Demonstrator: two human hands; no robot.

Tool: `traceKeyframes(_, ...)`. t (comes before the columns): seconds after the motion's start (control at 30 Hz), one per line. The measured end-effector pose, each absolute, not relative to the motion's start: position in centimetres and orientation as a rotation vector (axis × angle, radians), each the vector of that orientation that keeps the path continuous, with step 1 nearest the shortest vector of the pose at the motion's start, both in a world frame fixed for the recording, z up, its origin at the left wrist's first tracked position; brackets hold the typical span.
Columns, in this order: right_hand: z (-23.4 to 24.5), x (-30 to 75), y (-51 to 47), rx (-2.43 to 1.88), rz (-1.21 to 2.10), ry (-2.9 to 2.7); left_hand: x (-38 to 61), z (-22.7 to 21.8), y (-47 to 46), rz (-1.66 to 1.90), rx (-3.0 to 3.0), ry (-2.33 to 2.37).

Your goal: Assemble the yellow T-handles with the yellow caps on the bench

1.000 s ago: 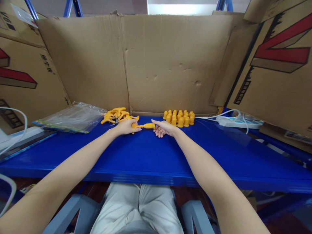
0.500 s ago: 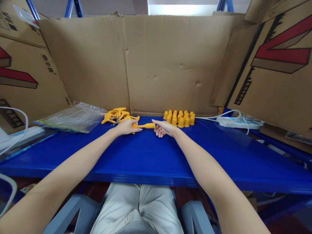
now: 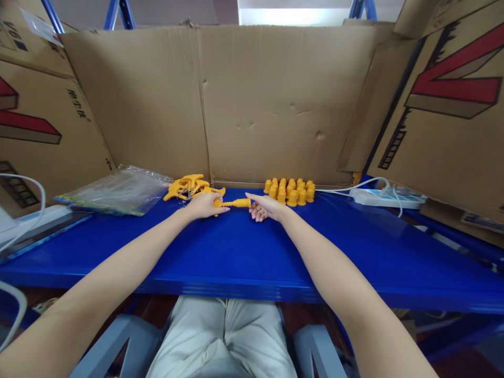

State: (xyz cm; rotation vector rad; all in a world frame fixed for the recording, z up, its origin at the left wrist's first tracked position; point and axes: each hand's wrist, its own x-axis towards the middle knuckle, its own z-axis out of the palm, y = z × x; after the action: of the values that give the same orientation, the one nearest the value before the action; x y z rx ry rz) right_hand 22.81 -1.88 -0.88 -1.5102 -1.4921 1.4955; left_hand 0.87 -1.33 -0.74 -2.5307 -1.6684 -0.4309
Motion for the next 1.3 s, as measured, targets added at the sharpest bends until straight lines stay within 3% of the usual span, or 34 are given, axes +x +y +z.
traceKeyframes(0.37,-0.9,22.9,-1.7,-1.472,1.534,-1.419,0.9,-0.7,-1.5,-0.479,-2.465,-1.677)
traceKeyframes(0.63,-1.4,22.7,-1.5,-1.127,1.707,-1.266,0.7,-1.1,-1.1,-0.561,-2.471,-1.633)
traceKeyframes(0.77,-1.4,22.3,-1.2,-0.978,1.643,-1.126,0.3,-1.5,-0.7,-0.762,-2.547,-1.462)
traceKeyframes(0.87,-1.6,22.3,-0.4,-0.864,1.475,-1.057,0.0,-2.0,-0.2,-0.843,-2.586,-1.368)
traceKeyframes(1.0,-2.5,22.9,0.8,-0.977,1.054,-1.178,-0.2,-2.5,0.5,-0.692,-2.627,-1.406)
traceKeyframes(1.17,-4.2,23.9,1.4,-1.366,0.227,-1.809,0.0,-2.6,0.6,-0.298,-2.7,-1.513)
traceKeyframes(1.3,-5.2,24.0,1.7,-1.564,-0.062,-2.197,0.2,-2.2,0.2,-0.125,-2.709,-1.54)
